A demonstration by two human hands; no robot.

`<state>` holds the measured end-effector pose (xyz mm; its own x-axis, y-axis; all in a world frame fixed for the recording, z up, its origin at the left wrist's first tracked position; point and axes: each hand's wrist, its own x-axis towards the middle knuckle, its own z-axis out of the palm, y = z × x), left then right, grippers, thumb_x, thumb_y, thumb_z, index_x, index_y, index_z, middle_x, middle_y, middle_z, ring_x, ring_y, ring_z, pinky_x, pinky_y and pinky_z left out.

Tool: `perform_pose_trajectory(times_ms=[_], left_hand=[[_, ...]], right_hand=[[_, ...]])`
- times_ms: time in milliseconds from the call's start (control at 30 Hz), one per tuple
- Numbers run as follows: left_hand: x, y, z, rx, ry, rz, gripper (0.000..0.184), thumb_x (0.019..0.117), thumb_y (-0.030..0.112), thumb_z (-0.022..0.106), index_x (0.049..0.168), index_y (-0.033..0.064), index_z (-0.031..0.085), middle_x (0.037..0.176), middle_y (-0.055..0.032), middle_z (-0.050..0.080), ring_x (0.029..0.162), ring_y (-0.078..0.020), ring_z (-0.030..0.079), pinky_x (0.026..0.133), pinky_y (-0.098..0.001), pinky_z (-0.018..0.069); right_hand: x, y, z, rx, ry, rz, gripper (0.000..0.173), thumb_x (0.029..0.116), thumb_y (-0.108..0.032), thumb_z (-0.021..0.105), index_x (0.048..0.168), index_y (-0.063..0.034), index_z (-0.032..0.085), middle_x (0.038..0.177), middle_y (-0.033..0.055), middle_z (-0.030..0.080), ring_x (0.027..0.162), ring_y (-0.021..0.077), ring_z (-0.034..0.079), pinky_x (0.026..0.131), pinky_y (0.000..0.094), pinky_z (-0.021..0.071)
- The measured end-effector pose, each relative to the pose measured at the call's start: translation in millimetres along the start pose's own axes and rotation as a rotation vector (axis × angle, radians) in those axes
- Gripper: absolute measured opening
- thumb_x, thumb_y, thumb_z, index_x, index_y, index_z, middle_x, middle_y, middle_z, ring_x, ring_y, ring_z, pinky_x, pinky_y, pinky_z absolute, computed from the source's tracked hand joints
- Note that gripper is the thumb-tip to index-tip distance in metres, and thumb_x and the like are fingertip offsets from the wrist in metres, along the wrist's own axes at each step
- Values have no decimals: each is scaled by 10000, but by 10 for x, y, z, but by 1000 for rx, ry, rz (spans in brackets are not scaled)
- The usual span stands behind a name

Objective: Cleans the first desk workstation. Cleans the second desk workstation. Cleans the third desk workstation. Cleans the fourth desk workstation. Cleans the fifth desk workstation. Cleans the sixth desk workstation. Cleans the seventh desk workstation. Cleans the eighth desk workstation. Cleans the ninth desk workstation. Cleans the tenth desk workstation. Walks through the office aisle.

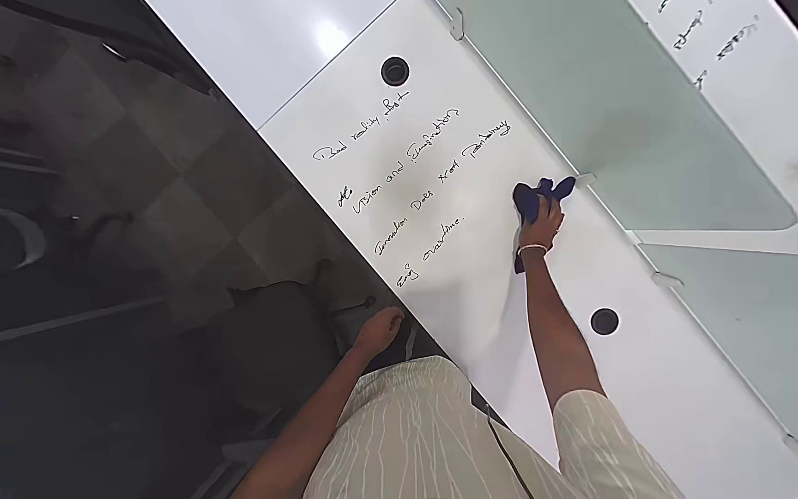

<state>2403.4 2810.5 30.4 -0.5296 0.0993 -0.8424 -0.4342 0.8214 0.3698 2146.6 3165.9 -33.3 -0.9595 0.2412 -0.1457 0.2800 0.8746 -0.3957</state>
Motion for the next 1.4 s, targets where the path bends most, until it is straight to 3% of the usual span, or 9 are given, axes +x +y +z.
perform_pose_trajectory(times_ms=[267,500,600,767,867,1033,1133,1267,1400], left_hand=[[5,-428,113,-26,52,-154,329,1060,237,482,1315,84,625,1289,-155,649,1185,-305,639,1040,-530,491],[-59,-431,44,-47,109,-160,317,1059,206,466,1301,83,630,1249,-150,661,1143,-295,650,1015,-515,502],[24,-435,59,-88,131,-141,326,1060,215,465,1311,78,623,1225,-153,669,1101,-295,664,993,-515,516],[-6,-324,-15,-108,109,-107,350,1072,232,456,1336,68,616,1277,-165,656,1161,-309,653,1029,-523,499],[-28,-393,-64,-134,124,-89,351,1076,231,441,1344,81,610,1296,-154,651,1169,-297,649,1035,-508,499],[-73,-621,-52,-185,153,-95,339,1074,240,448,1328,96,620,1262,-144,661,1139,-279,657,1016,-488,511],[-66,-783,-31,-215,148,-100,342,1080,252,446,1336,106,619,1265,-142,664,1124,-284,664,1005,-501,518],[-83,-1008,-66,-235,127,-94,340,1079,265,451,1335,118,620,1249,-133,668,1114,-279,665,999,-497,518],[-90,-1197,-180,-226,115,-86,350,1080,262,445,1341,109,620,1287,-136,658,1163,-284,653,1032,-499,503]], right_hand=[[-1201,-57,170,73,-433,-688,561,903,63,530,1336,-258,684,1491,134,566,1461,382,429,1233,623,255],[164,-75,168,38,9,-23,570,969,-175,593,1524,-161,464,1648,194,307,1525,422,270,1213,631,260],[-648,-597,362,26,-234,-239,545,951,-121,602,1490,-155,534,1602,243,373,1477,453,351,1195,627,306],[-1818,-817,751,196,-517,-927,490,950,11,533,1305,-284,698,1438,99,618,1446,355,458,1227,608,276],[-1153,-1003,631,66,-532,-764,442,979,-38,547,1362,-225,667,1507,129,549,1477,350,410,1248,617,219],[-100,-1327,739,32,-37,-310,527,914,-72,612,1428,-187,585,1566,185,454,1506,387,341,1235,623,218],[-860,-1329,753,25,-244,-336,556,898,-72,638,1441,-184,586,1593,210,404,1494,435,332,1228,629,243],[-2267,-1026,831,170,-448,-733,515,860,66,596,1264,-222,730,1448,159,600,1412,424,480,1199,646,308],[-2025,-1269,970,173,-507,-930,465,925,17,571,1275,-255,711,1409,146,630,1411,409,485,1191,671,298]])
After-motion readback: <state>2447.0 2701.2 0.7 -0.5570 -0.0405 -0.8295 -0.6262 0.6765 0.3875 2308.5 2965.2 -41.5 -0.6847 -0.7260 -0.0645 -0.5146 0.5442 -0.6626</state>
